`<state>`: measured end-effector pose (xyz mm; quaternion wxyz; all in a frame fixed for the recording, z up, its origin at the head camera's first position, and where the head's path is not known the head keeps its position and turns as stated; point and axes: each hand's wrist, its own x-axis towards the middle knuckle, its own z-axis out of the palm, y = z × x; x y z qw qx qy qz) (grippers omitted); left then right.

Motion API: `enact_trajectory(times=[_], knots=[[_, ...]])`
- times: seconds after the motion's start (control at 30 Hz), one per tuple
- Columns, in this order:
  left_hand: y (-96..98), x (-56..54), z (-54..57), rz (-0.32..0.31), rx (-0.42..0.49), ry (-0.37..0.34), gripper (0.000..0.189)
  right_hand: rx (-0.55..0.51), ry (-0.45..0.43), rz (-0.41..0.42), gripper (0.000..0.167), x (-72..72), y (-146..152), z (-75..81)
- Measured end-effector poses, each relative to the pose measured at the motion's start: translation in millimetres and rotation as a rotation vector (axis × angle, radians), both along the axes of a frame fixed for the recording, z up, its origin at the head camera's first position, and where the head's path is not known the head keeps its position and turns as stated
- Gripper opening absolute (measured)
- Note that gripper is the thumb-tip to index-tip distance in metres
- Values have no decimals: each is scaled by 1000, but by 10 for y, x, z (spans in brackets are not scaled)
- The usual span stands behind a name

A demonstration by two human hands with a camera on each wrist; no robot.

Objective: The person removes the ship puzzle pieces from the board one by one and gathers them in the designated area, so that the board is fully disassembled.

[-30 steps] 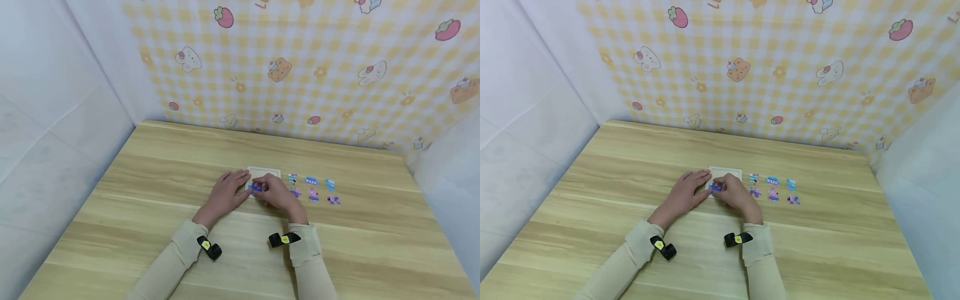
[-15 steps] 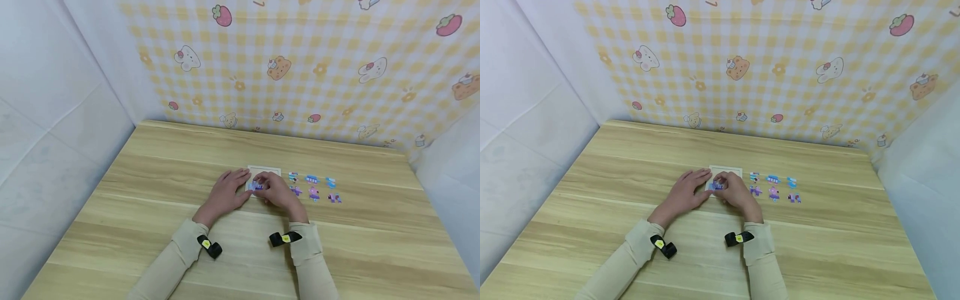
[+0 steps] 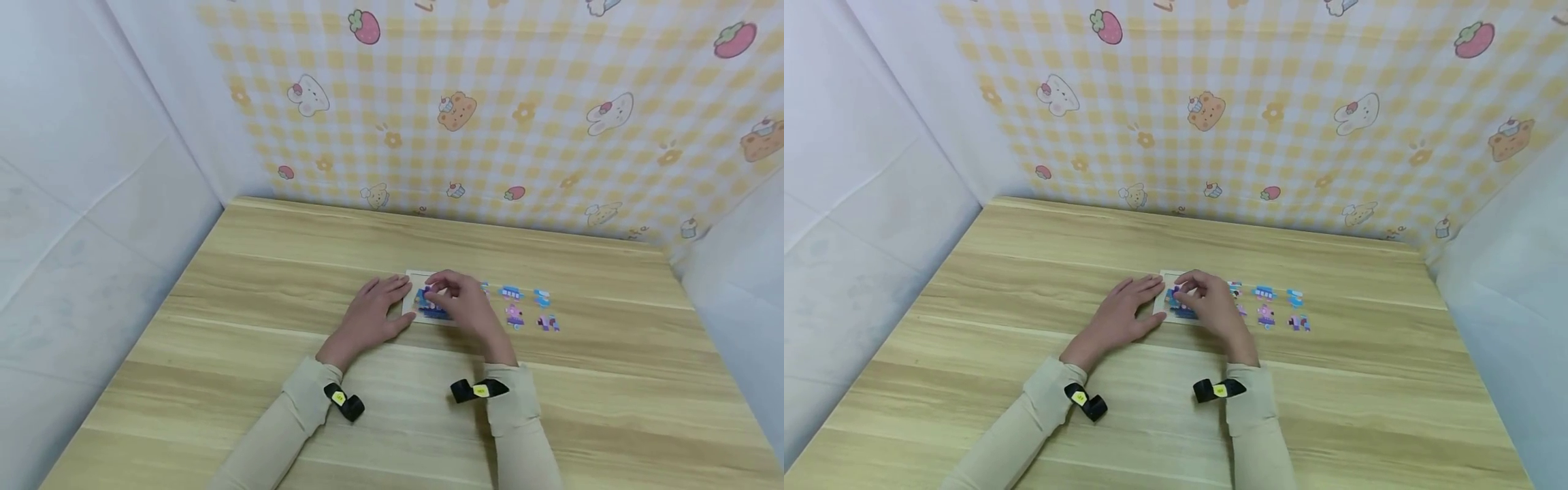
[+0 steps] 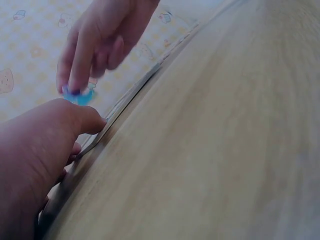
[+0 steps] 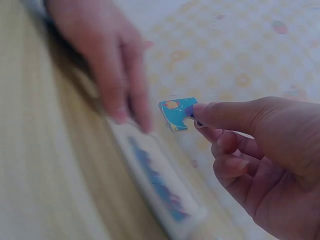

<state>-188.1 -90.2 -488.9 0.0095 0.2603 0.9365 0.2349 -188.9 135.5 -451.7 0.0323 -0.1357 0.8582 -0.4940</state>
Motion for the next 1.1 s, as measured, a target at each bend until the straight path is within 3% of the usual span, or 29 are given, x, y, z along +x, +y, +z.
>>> enact_trajectory(times=[0.2, 0.47, 0.87, 1.1], knots=[[12, -11, -18, -3, -3, -1, 68, 42, 0, -55, 21, 202, 441, 143], [-4, -5, -4, 1, -6, -1, 68, 132, -95, -24, 13, 482, 863, 5], [4, 21, -23, -5, 0, 13, 68, 195, -94, -6, 13, 484, 958, -92], [10, 7, -31, -7, 9, 9, 68, 163, -115, -29, 12, 479, 951, -134]])
